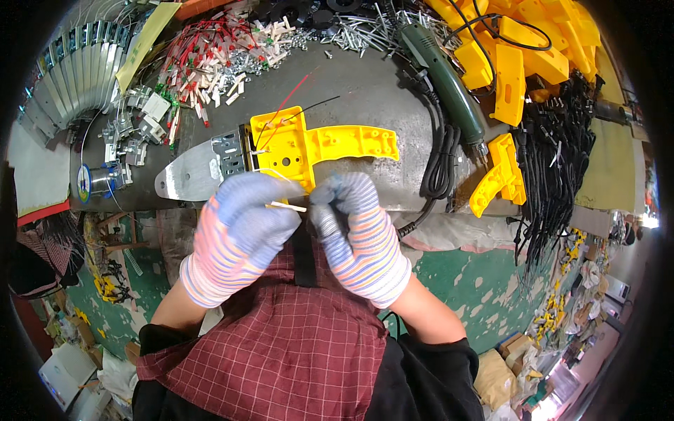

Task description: Soldering and assembling internal components into a yellow plastic housing for a handheld device.

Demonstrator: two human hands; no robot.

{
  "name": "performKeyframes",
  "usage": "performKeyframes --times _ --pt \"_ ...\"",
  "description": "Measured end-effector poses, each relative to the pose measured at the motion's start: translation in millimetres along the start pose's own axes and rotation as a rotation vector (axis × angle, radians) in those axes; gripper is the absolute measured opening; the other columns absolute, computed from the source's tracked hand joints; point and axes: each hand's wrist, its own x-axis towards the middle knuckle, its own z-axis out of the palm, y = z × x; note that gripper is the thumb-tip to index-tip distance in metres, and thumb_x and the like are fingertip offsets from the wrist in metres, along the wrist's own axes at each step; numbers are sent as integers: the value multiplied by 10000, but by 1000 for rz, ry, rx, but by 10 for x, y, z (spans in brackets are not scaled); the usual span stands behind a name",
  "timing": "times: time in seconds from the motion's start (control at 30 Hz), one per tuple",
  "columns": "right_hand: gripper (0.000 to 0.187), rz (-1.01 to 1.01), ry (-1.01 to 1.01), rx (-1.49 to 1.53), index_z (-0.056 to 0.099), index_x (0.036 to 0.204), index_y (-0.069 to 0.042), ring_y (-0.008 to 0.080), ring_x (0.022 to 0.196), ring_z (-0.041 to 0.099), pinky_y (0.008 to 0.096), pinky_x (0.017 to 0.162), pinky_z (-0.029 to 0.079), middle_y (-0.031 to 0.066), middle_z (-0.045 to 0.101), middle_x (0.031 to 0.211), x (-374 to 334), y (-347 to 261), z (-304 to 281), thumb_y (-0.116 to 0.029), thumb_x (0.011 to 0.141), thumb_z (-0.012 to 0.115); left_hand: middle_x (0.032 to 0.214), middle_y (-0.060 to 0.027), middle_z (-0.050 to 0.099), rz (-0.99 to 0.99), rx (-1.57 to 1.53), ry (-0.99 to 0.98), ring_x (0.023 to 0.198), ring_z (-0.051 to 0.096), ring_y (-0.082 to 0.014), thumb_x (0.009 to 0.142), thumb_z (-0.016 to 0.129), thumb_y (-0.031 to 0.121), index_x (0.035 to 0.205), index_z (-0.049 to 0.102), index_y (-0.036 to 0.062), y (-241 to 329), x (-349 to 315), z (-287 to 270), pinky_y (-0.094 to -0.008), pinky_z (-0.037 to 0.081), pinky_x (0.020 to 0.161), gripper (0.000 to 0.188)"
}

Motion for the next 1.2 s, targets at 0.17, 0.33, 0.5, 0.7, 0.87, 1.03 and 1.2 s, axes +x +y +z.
performKeyframes --times 0.17,0.33,0.5,0.7,0.87,1.03,1.2 --pt "160 332 -15 371 446 1091 -57 76 730 540 228 646 460 37 573 854 -30 -101 -102 0 960 517 1130 -113 607 -743 -1165 148 938 651 -196 842 736 68 1183 587 54 40 -203 -36 -331 556 806 373" --pt "152 273 -3 383 474 1083 -59 69 702 528 224 628 448 18 572 822 -37 -138 -76 -34 957 555 833 -84 642 -854 -1312 199 748 641 -155 916 663 138 1069 593 21 149 -114 98 -288 546 661 205" --pt "153 144 -73 -64 624 967 -45 144 600 568 298 588 458 47 587 684 82 -306 -19 -171 901 681 847 -62 620 -813 -1191 309 724 591 -117 920 653 140 1023 595 40 151 -90 172 -238 490 673 154" --pt "114 206 -88 -128 647 933 -8 247 691 648 337 649 499 121 636 773 -17 -254 -169 -119 910 652 858 -30 604 -549 -693 314 792 566 -132 903 650 54 958 598 39 144 -66 230 -278 466 730 77" --pt "118 315 -40 54 632 967 -19 180 717 618 311 688 492 84 634 788 -8 -312 -69 -122 912 647 902 -110 580 18 -14 205 807 589 -287 854 695 107 971 596 64 -75 -11 185 -387 488 745 159" --pt "115 290 114 89 636 929 -27 77 658 564 256 623 471 23 639 741 -95 -197 -65 -108 879 701 876 -119 610 -73 224 256 764 594 -281 849 677 55 968 610 46 -331 -67 -96 -381 498 704 137" --pt "105 357 141 206 646 910 -32 51 642 540 236 602 464 1 637 722 -65 -176 16 -94 866 719 915 -75 633 -697 -734 145 849 601 -172 875 679 62 955 629 37 180 -159 101 -305 487 761 97"
